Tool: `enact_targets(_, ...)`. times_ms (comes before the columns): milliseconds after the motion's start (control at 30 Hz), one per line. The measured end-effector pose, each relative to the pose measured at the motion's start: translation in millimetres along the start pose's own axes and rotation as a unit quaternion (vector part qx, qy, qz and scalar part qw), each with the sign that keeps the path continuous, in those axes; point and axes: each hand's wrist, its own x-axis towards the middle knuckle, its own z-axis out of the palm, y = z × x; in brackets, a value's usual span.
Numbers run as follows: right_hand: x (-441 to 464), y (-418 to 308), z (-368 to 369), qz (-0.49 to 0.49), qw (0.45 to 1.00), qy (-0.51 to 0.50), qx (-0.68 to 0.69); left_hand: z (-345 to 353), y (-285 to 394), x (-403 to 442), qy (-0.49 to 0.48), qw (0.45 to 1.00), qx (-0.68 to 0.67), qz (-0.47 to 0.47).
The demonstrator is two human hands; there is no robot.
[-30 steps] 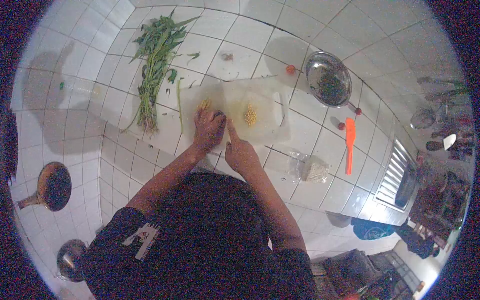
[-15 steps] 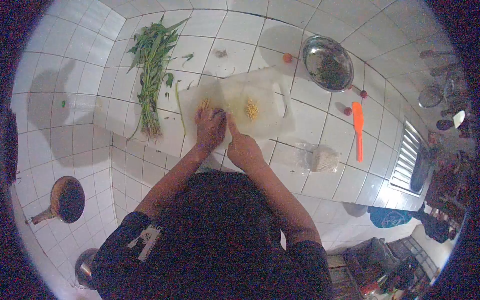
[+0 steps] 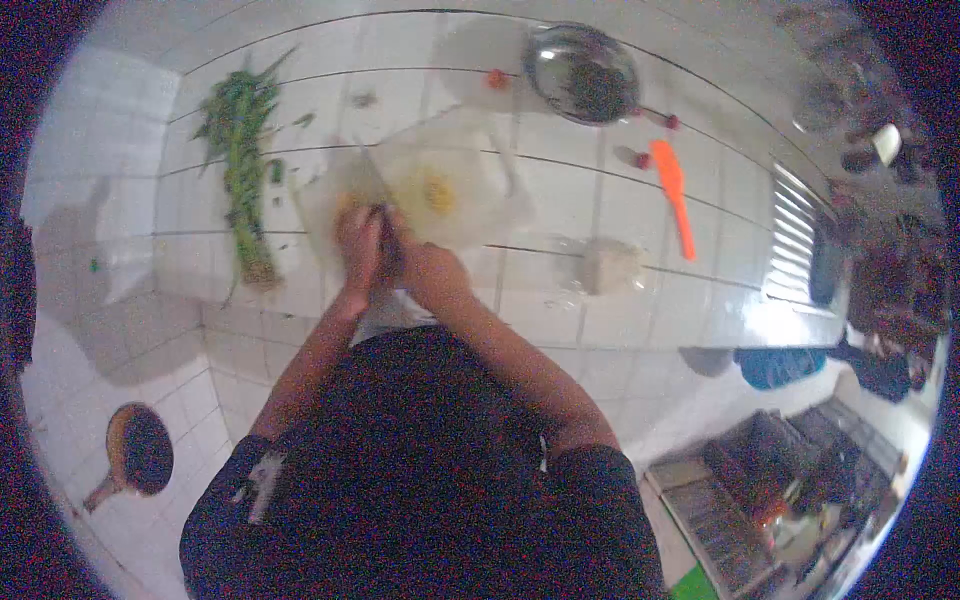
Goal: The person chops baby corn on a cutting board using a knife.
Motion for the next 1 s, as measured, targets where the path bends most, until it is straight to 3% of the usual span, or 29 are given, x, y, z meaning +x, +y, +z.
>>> enact_targets(200, -19.3, 22.9, -16.1, 0.054, 0.998, 0.042, 0.016, -17.2, 11.5, 5.5, 0.024, 0.997, 0.028, 0.068)
enact_targets(333, -16.6, 21.7, -17.5, 0.05, 0.996, 0.044, 0.059, -18.6, 9.8, 9.2, 0.023, 0.998, 0.007, 0.058)
enact_targets(400, -15.8, 12.5, -22.8, 0.021, 0.997, 0.012, 0.072, -21.1, 15.5, 9.0, 0.011, 1.0, -0.016, 0.021)
enact_targets(467, -14.3, 6.5, -20.2, -0.009, 0.996, -0.027, 0.081, -21.9, 19.2, 6.0, 0.02, 0.999, -0.021, 0.042)
enact_targets(567, -12.3, 1.3, -15.0, -0.047, 0.994, -0.023, 0.097, -31.8, 24.4, 10.0, -0.008, 0.999, 0.025, 0.02)
enact_targets(633, -13.5, -4.8, -24.1, 0.012, 0.997, -0.051, 0.056, -31.8, 25.1, 9.3, 0.014, 0.999, -0.014, 0.035)
enact_targets(700, -16.4, -2.9, -26.8, -0.016, 0.997, -0.048, 0.056, -34.2, 30.2, 10.4, 0.015, 1.0, -0.016, 0.01)
enact_targets(767, -24.4, -16.5, -42.4, 0.033, 0.996, -0.079, 0.025, -33.7, 33.2, 9.8, 0.049, 0.998, -0.033, -0.018)
enact_targets(833, -32.1, -12.7, -38.5, -0.007, 0.998, -0.061, 0.034, -36.4, 36.2, 11.5, 0.063, 0.997, -0.029, -0.022)
enact_targets(1000, -25.2, -4.7, -20.6, 0.018, 0.997, -0.067, 0.042, -29.7, 30.1, 7.4, 0.079, 0.996, -0.042, -0.018)
